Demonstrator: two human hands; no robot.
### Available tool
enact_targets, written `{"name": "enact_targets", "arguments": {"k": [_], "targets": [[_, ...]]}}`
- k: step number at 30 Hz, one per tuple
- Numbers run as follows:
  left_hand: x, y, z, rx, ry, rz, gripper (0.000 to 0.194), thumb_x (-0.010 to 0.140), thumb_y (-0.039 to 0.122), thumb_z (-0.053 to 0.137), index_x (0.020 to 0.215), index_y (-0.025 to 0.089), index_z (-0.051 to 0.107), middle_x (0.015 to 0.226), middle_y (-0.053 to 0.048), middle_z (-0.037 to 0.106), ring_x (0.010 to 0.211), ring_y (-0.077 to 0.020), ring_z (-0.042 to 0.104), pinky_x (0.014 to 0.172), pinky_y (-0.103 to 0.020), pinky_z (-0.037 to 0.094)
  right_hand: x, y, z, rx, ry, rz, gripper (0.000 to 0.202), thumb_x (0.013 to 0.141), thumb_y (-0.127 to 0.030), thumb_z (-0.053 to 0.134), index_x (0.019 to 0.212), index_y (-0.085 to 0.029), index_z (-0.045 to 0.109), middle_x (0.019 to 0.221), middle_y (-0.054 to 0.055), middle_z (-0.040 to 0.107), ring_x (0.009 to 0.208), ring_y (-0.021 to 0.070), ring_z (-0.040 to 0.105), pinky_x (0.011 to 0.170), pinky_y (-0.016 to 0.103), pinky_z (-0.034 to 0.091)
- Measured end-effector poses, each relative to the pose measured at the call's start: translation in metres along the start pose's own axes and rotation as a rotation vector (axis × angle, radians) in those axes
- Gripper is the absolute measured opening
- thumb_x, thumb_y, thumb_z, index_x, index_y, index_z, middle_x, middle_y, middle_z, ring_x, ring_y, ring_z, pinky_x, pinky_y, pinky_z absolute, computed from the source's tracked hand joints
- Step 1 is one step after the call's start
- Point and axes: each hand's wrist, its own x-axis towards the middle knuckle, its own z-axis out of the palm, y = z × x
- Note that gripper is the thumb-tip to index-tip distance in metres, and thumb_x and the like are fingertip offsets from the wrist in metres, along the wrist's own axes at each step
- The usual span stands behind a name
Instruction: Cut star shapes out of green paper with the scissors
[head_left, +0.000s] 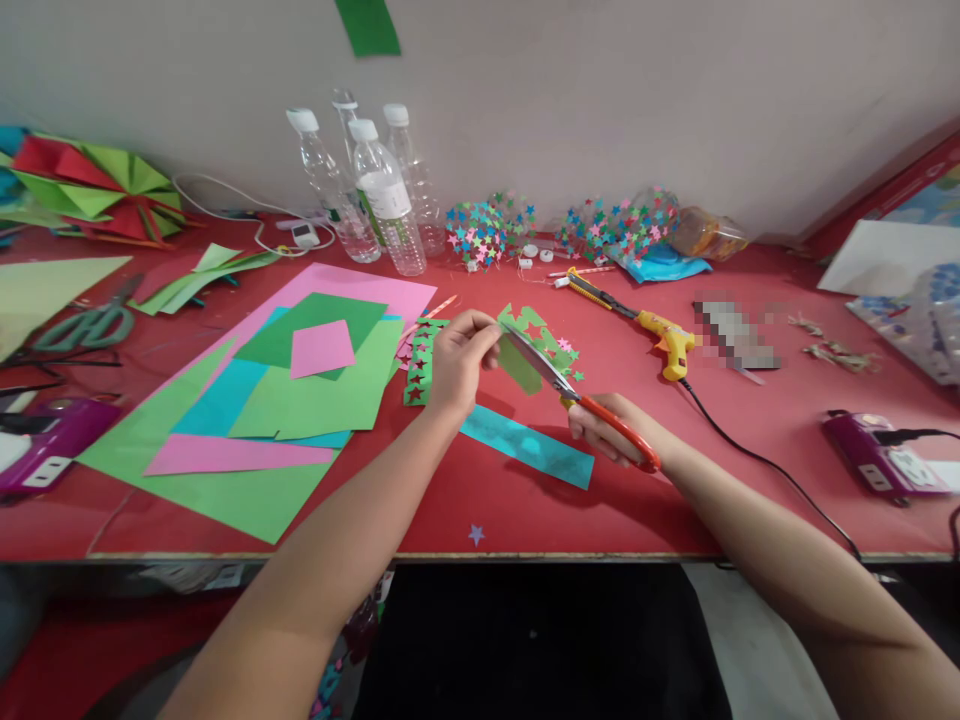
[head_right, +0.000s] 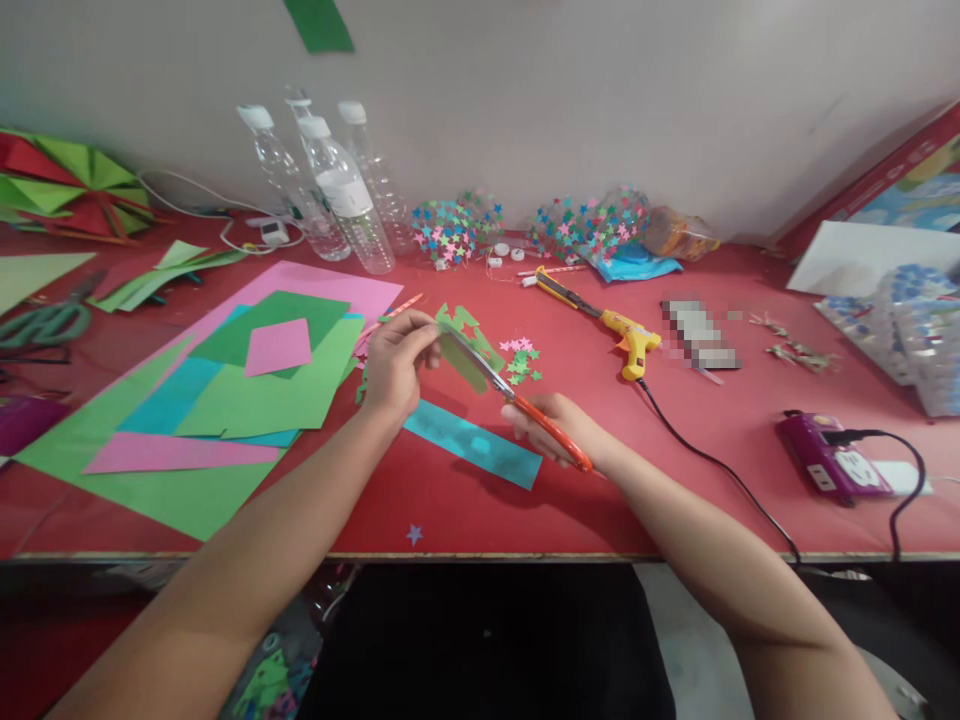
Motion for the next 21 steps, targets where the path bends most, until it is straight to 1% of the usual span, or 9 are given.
{"name": "enact_targets", "arguments": {"k": [5, 9, 13, 16, 19, 21], "targets": [[-0.001, -0.004, 0.002, -0.019, 0.021, -0.009, 0.008, 0.071, 0.024, 0.063, 0.065, 0.02, 0.06, 0.051, 0.006, 0.053, 0.041, -0.0054, 0.045, 0.041, -0.019, 0.035, 0.002, 0.007, 0.0, 0.025, -0.032, -0.034, 0.051, 0.086, -0.065, 0.047, 0.072, -0.017, 0.054, 0.038, -0.008, 0.042, 0.028, 0.0055, 0.035, 0.032, 0.019, 0.029], [-0.003, -0.005, 0.005, -0.02, 0.046, -0.029, 0.01, 0.071, 0.023, 0.064, 0.062, 0.02, 0.061, 0.05, 0.005, 0.05, 0.045, -0.0064, 0.045, 0.045, -0.02, 0.035, 0.002, 0.01, 0.002, 0.035, -0.037, -0.044, 0.053, 0.086, -0.068, 0.045, 0.073, -0.017, 0.054, 0.039, -0.007, 0.042, 0.029, 0.0068, 0.038, 0.034, 0.02, 0.033], [-0.003, -0.005, 0.005, 0.003, 0.057, -0.027, 0.01, 0.07, 0.023, 0.065, 0.061, 0.02, 0.061, 0.052, 0.005, 0.048, 0.05, -0.0078, 0.044, 0.05, -0.021, 0.037, 0.002, 0.01, 0.002, 0.023, -0.024, -0.044, 0.053, 0.084, -0.069, 0.047, 0.074, -0.018, 0.055, 0.04, -0.007, 0.043, 0.03, 0.007, 0.037, 0.034, 0.02, 0.032], [-0.001, -0.007, 0.005, 0.031, 0.062, 0.016, 0.009, 0.07, 0.023, 0.066, 0.063, 0.02, 0.063, 0.06, 0.004, 0.052, 0.059, -0.0094, 0.048, 0.06, -0.023, 0.041, 0.002, 0.01, 0.002, 0.027, -0.015, -0.047, 0.054, 0.082, -0.071, 0.048, 0.072, -0.018, 0.054, 0.039, -0.007, 0.043, 0.03, 0.0067, 0.036, 0.033, 0.021, 0.031], [0.0, -0.014, 0.005, 0.054, 0.094, 0.072, 0.006, 0.069, 0.023, 0.068, 0.064, 0.021, 0.066, 0.078, 0.0, 0.058, 0.081, -0.0128, 0.055, 0.078, -0.026, 0.044, 0.003, 0.01, 0.003, 0.046, -0.019, -0.036, 0.055, 0.083, -0.071, 0.046, 0.072, -0.018, 0.054, 0.04, -0.007, 0.043, 0.03, 0.0069, 0.039, 0.034, 0.021, 0.032], [0.0, -0.019, 0.006, 0.038, 0.089, 0.057, 0.005, 0.068, 0.024, 0.069, 0.064, 0.022, 0.067, 0.086, 0.0, 0.06, 0.091, -0.0144, 0.056, 0.086, -0.028, 0.044, 0.003, 0.01, 0.004, 0.048, -0.021, -0.037, 0.056, 0.084, -0.071, 0.044, 0.073, -0.018, 0.054, 0.04, -0.008, 0.042, 0.03, 0.007, 0.039, 0.035, 0.021, 0.033]]}}
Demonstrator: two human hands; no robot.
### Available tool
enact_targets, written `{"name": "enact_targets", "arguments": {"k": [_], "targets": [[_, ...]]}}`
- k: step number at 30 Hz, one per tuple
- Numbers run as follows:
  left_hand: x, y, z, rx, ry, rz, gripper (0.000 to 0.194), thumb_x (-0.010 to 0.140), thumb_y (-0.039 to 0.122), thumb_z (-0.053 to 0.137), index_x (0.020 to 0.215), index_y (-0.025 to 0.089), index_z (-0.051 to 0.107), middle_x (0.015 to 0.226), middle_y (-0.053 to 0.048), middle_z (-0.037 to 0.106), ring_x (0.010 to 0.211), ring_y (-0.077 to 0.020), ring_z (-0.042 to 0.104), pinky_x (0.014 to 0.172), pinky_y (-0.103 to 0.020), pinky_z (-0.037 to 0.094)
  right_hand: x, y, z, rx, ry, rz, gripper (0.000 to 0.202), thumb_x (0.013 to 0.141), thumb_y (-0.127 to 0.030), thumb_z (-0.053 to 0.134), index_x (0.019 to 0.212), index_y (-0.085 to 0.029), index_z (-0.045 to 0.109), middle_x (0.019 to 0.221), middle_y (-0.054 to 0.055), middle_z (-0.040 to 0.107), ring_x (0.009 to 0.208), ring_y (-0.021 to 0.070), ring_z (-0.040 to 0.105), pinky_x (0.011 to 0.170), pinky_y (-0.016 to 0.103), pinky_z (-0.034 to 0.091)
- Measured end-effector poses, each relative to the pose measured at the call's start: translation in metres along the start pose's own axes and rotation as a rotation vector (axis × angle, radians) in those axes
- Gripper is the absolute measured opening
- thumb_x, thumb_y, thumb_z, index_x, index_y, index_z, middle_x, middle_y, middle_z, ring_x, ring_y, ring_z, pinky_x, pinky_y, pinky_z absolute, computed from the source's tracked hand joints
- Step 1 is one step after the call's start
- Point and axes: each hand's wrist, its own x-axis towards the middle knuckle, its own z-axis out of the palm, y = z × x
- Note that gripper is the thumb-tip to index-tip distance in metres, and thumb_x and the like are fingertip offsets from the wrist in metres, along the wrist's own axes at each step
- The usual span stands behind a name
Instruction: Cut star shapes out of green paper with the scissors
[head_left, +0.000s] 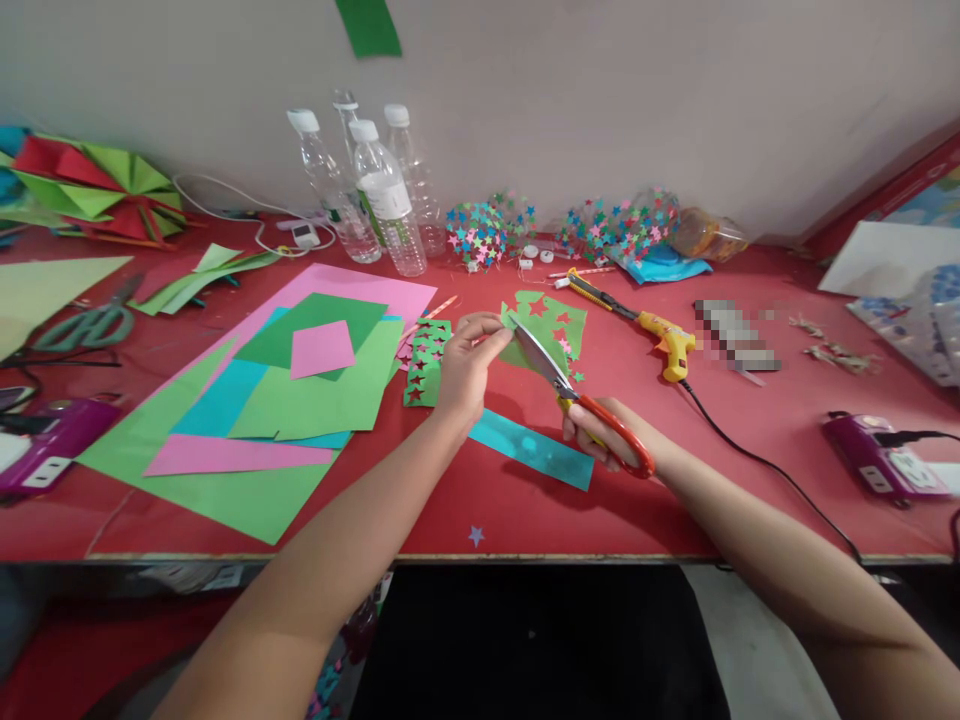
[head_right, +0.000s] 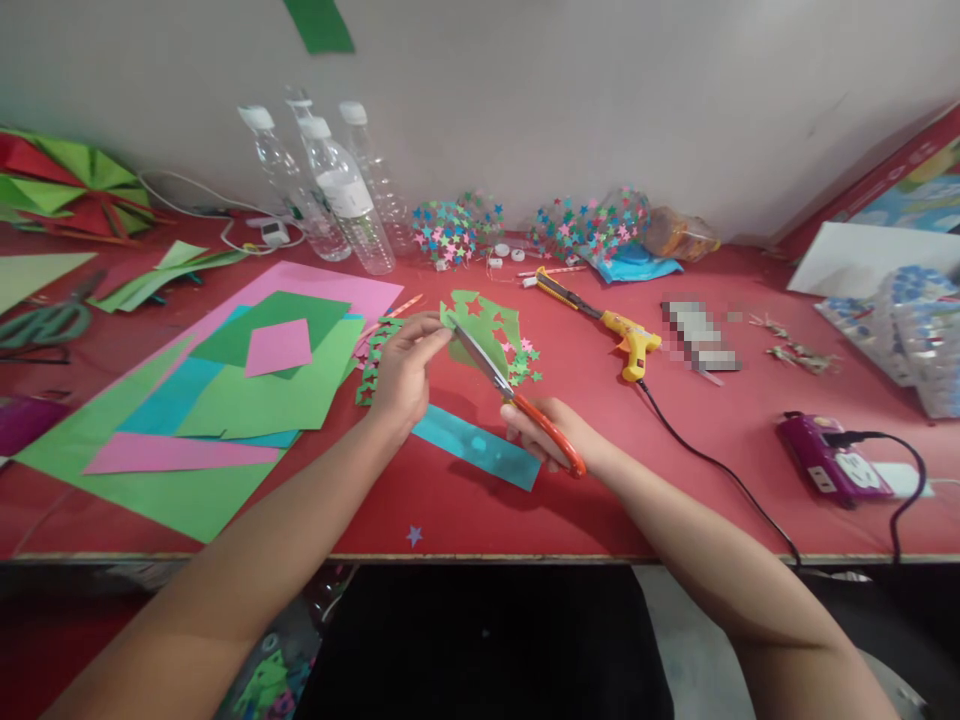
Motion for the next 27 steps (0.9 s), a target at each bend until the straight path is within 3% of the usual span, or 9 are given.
{"name": "enact_targets", "arguments": {"k": [7, 12, 27], "targets": [[-0.0094, -0.0035, 0.0041, -0.099, -0.137, -0.076, 0.009, 0.073, 0.024, 0.064, 0.065, 0.02, 0.063, 0.071, 0.002, 0.056, 0.077, -0.0123, 0.056, 0.083, -0.027, 0.043, -0.0008, -0.0034, 0.0018, -0.036, 0.02, -0.009, 0.056, 0.084, -0.072, 0.043, 0.073, -0.018, 0.053, 0.039, -0.008, 0.041, 0.031, 0.0072, 0.038, 0.038, 0.022, 0.034], [-0.0044, 0.0001, 0.0004, -0.089, -0.125, -0.049, 0.021, 0.079, 0.028, 0.059, 0.06, 0.02, 0.059, 0.069, 0.001, 0.054, 0.075, -0.0129, 0.054, 0.081, -0.027, 0.043, -0.0016, -0.0055, 0.0022, -0.049, 0.025, 0.019, 0.052, 0.083, -0.069, 0.048, 0.072, -0.018, 0.052, 0.039, -0.007, 0.04, 0.031, 0.0071, 0.036, 0.037, 0.022, 0.032], [-0.0047, 0.0026, 0.0012, -0.122, -0.141, -0.029, 0.023, 0.078, 0.022, 0.06, 0.055, 0.021, 0.058, 0.064, 0.002, 0.049, 0.071, -0.013, 0.05, 0.076, -0.027, 0.04, -0.0007, -0.002, 0.0039, -0.048, 0.021, 0.008, 0.06, 0.08, -0.076, 0.045, 0.071, -0.017, 0.053, 0.04, -0.006, 0.042, 0.029, 0.0072, 0.039, 0.034, 0.022, 0.033]]}}
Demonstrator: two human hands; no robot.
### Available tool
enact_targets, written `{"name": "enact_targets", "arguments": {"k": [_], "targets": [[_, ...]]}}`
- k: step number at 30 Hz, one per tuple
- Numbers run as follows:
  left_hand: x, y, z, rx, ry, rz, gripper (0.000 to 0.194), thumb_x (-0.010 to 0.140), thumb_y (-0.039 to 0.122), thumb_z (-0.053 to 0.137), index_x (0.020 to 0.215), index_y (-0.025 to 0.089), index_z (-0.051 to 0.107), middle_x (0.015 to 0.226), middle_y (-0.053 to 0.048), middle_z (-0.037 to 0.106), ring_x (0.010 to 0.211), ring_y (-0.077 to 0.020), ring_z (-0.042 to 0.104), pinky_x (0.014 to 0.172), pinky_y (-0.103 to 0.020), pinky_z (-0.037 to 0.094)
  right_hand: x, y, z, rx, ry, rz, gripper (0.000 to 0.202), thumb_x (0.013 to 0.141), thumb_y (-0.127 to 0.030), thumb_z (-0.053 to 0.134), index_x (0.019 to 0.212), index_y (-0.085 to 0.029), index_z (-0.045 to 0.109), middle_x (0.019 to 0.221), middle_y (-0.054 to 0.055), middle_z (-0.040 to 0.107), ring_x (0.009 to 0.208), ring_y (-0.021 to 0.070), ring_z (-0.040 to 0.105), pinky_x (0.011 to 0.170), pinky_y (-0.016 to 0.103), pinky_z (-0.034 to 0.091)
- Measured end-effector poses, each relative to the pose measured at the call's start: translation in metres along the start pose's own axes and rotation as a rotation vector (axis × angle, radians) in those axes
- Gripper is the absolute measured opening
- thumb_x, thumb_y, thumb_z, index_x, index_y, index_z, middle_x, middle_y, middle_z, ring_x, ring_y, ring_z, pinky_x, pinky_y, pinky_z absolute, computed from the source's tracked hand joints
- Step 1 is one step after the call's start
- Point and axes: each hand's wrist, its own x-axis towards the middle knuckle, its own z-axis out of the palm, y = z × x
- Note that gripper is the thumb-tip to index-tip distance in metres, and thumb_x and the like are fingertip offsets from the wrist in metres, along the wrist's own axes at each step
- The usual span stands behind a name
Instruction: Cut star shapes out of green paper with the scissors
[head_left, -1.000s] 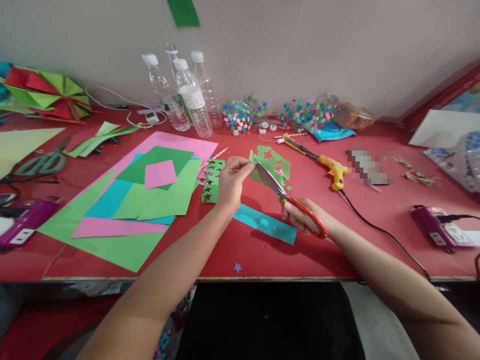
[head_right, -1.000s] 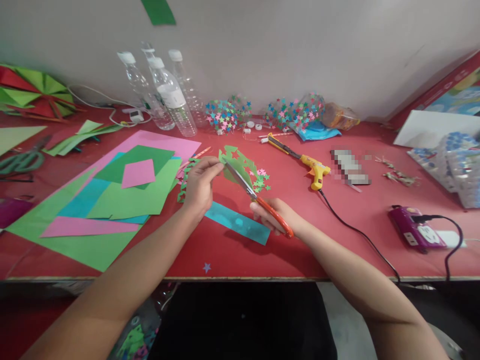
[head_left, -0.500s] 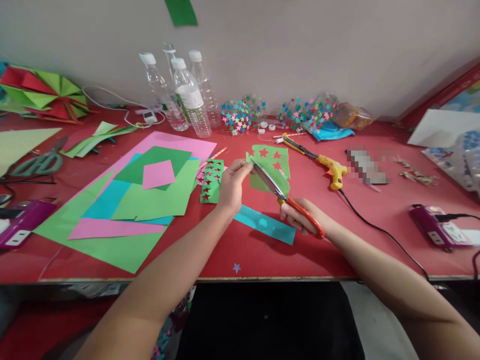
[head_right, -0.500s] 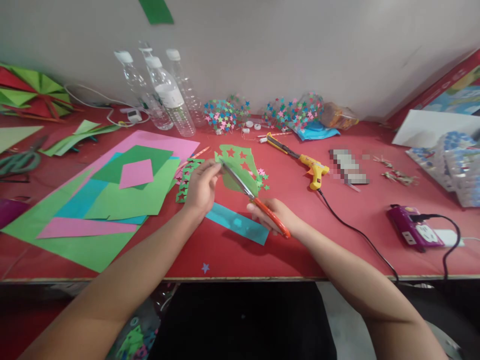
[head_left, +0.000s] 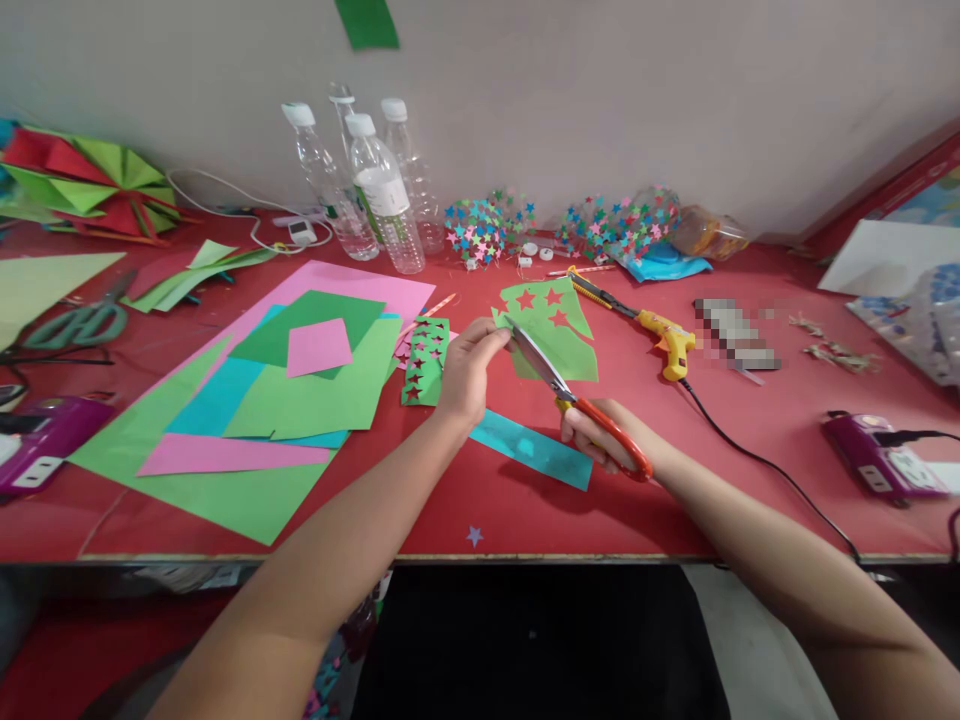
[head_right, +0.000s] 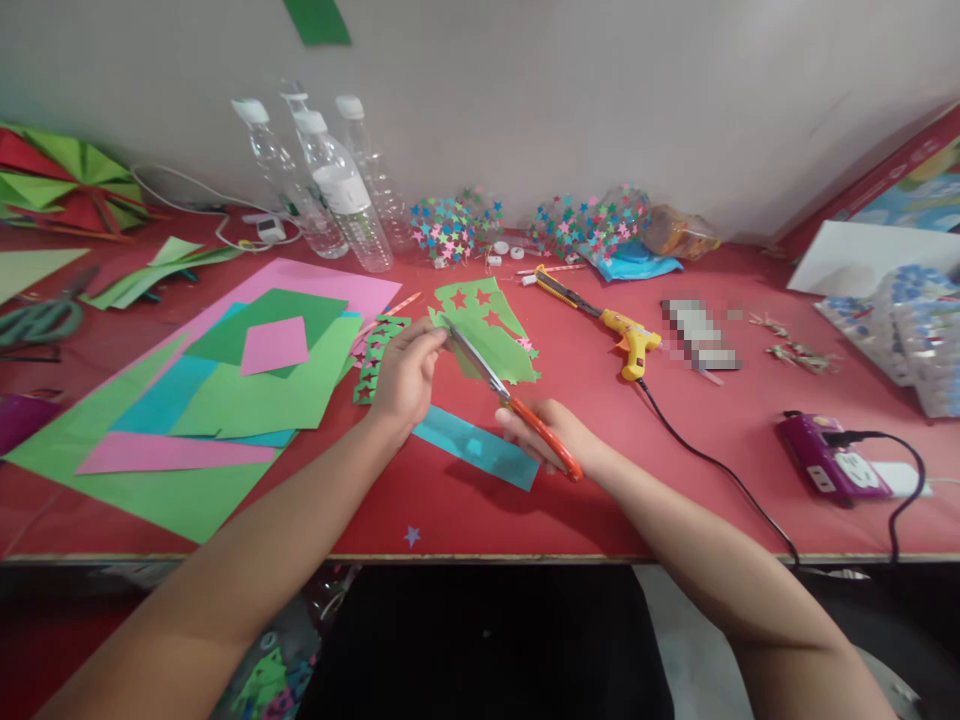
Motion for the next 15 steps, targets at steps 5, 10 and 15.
{"name": "enact_targets", "arguments": {"k": [5, 10, 15], "targets": [[-0.0001, -0.0009, -0.0002, -0.025, 0.009, -0.03, 0.023, 0.077, 0.023, 0.06, 0.054, 0.021, 0.056, 0.061, 0.002, 0.049, 0.069, -0.0133, 0.05, 0.076, -0.028, 0.041, 0.0, 0.0007, 0.0016, 0.017, 0.006, -0.021, 0.06, 0.08, -0.076, 0.044, 0.072, -0.017, 0.053, 0.04, -0.006, 0.042, 0.029, 0.0071, 0.039, 0.033, 0.021, 0.03], [0.0006, -0.003, -0.0011, -0.056, -0.003, -0.063, 0.021, 0.076, 0.024, 0.062, 0.055, 0.021, 0.059, 0.061, 0.002, 0.054, 0.069, -0.0128, 0.053, 0.078, -0.028, 0.042, -0.0014, -0.0022, 0.0032, 0.04, -0.013, -0.002, 0.06, 0.079, -0.077, 0.043, 0.072, -0.017, 0.052, 0.04, -0.007, 0.042, 0.029, 0.0066, 0.039, 0.035, 0.021, 0.032], [0.0008, -0.0047, -0.0009, -0.066, -0.006, -0.056, 0.02, 0.077, 0.023, 0.063, 0.056, 0.021, 0.061, 0.061, 0.003, 0.056, 0.068, -0.0127, 0.053, 0.076, -0.028, 0.043, -0.0027, -0.0039, 0.0051, 0.048, -0.01, -0.009, 0.054, 0.086, -0.068, 0.041, 0.072, -0.018, 0.052, 0.036, -0.007, 0.04, 0.028, 0.0064, 0.037, 0.036, 0.021, 0.032]]}}
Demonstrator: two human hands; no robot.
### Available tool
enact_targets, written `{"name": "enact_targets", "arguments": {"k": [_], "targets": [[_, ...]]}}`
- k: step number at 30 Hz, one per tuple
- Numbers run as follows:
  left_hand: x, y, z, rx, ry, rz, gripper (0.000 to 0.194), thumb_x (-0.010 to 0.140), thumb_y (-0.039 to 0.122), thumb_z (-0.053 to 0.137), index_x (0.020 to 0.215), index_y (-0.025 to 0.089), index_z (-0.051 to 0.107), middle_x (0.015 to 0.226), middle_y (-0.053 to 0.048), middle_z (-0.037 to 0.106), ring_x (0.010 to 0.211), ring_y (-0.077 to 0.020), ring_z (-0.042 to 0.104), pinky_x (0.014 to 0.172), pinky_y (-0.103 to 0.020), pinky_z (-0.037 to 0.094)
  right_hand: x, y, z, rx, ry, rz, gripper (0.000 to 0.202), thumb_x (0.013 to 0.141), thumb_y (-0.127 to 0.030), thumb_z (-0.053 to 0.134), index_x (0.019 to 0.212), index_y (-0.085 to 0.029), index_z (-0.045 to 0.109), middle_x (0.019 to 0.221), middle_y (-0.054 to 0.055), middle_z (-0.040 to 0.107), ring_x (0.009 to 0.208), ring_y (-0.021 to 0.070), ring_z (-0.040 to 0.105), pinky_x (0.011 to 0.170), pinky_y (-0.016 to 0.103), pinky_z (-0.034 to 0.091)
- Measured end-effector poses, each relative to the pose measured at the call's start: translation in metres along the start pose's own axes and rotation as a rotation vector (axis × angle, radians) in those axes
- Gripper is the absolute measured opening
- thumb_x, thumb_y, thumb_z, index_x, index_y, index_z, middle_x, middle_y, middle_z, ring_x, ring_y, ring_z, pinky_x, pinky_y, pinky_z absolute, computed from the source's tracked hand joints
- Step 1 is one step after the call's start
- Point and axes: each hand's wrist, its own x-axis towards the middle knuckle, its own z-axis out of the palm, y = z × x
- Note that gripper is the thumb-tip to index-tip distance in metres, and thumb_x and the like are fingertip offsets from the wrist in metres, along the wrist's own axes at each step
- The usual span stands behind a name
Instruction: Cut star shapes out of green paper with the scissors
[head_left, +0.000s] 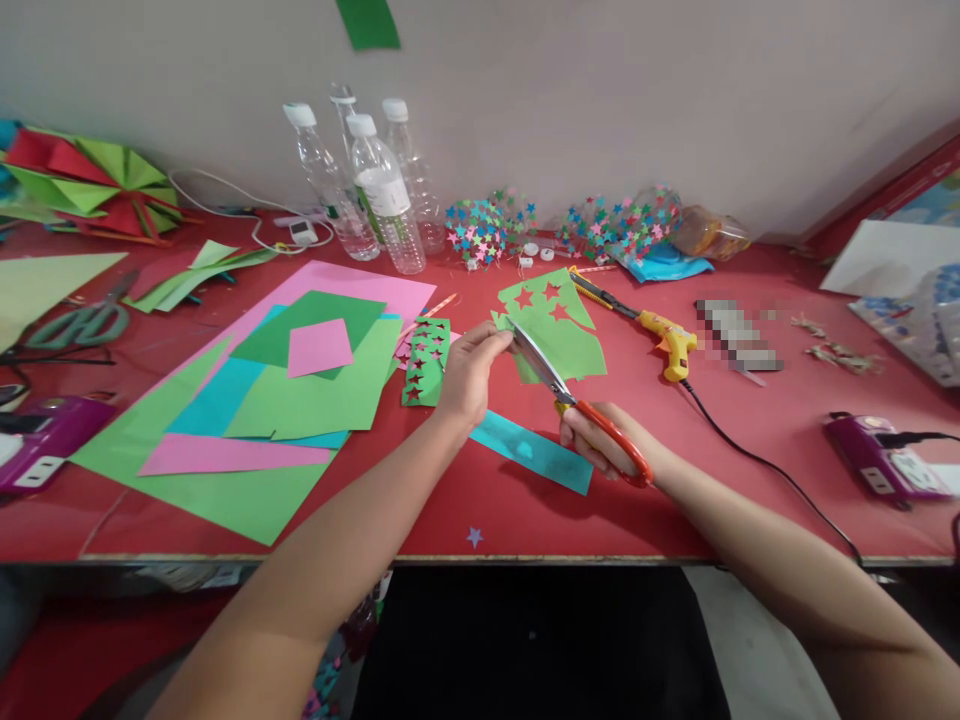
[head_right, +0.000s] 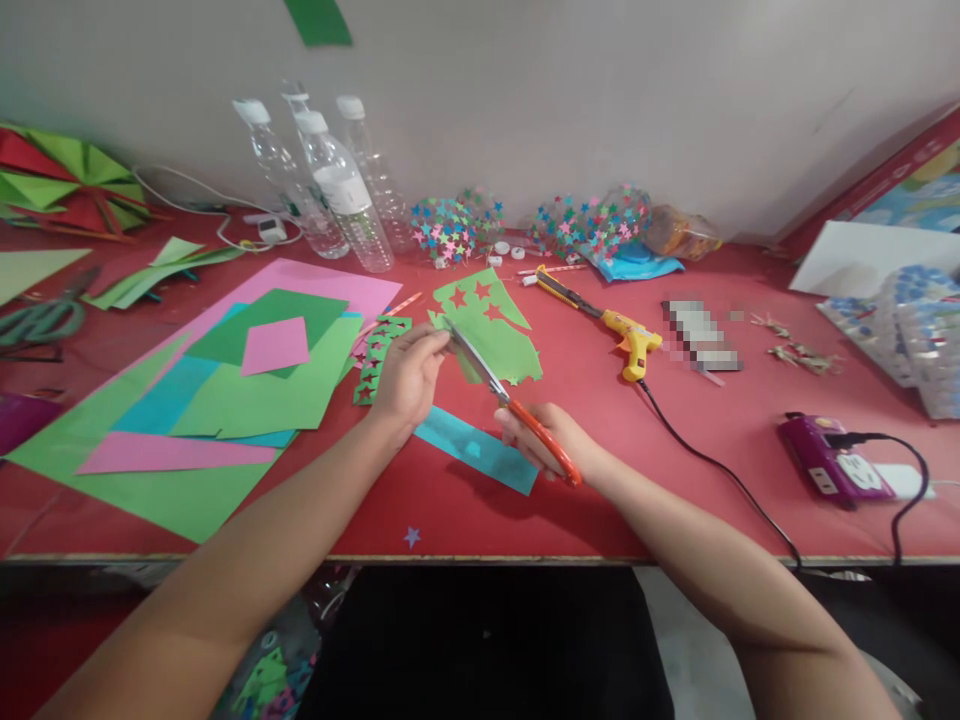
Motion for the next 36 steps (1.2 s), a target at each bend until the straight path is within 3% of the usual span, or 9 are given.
{"name": "enact_targets", "arguments": {"k": [7, 23, 31, 36], "targets": [[0.0, 0.002, 0.002, 0.023, 0.02, -0.009, 0.02, 0.075, 0.026, 0.063, 0.056, 0.021, 0.06, 0.061, 0.002, 0.056, 0.068, -0.0128, 0.053, 0.076, -0.028, 0.044, -0.002, -0.007, 0.0, -0.017, 0.042, 0.072, 0.042, 0.093, -0.051, 0.041, 0.068, -0.018, 0.049, 0.035, -0.007, 0.041, 0.027, 0.0057, 0.035, 0.034, 0.02, 0.03], [0.002, 0.005, -0.002, 0.08, 0.021, 0.063, 0.022, 0.075, 0.022, 0.06, 0.053, 0.021, 0.058, 0.059, 0.002, 0.05, 0.068, -0.0131, 0.05, 0.074, -0.027, 0.041, 0.0, -0.005, -0.003, 0.035, 0.036, 0.056, 0.05, 0.085, -0.063, 0.05, 0.063, -0.018, 0.05, 0.032, -0.007, 0.04, 0.025, 0.0056, 0.033, 0.034, 0.021, 0.026], [0.004, 0.008, -0.003, 0.163, 0.185, 0.11, 0.011, 0.074, 0.023, 0.062, 0.063, 0.022, 0.063, 0.067, 0.003, 0.055, 0.069, -0.0133, 0.05, 0.071, -0.026, 0.042, 0.003, 0.001, -0.004, 0.038, -0.002, 0.013, 0.047, 0.087, -0.061, 0.046, 0.067, -0.018, 0.051, 0.033, -0.008, 0.041, 0.027, 0.0065, 0.036, 0.036, 0.021, 0.03], [0.005, 0.005, -0.004, 0.185, 0.188, 0.109, 0.005, 0.074, 0.025, 0.064, 0.071, 0.022, 0.066, 0.08, 0.001, 0.061, 0.084, -0.0148, 0.056, 0.084, -0.028, 0.043, 0.004, 0.003, -0.001, 0.028, 0.047, 0.038, 0.048, 0.085, -0.063, 0.049, 0.068, -0.018, 0.052, 0.035, -0.008, 0.041, 0.027, 0.0064, 0.035, 0.036, 0.021, 0.03]]}}
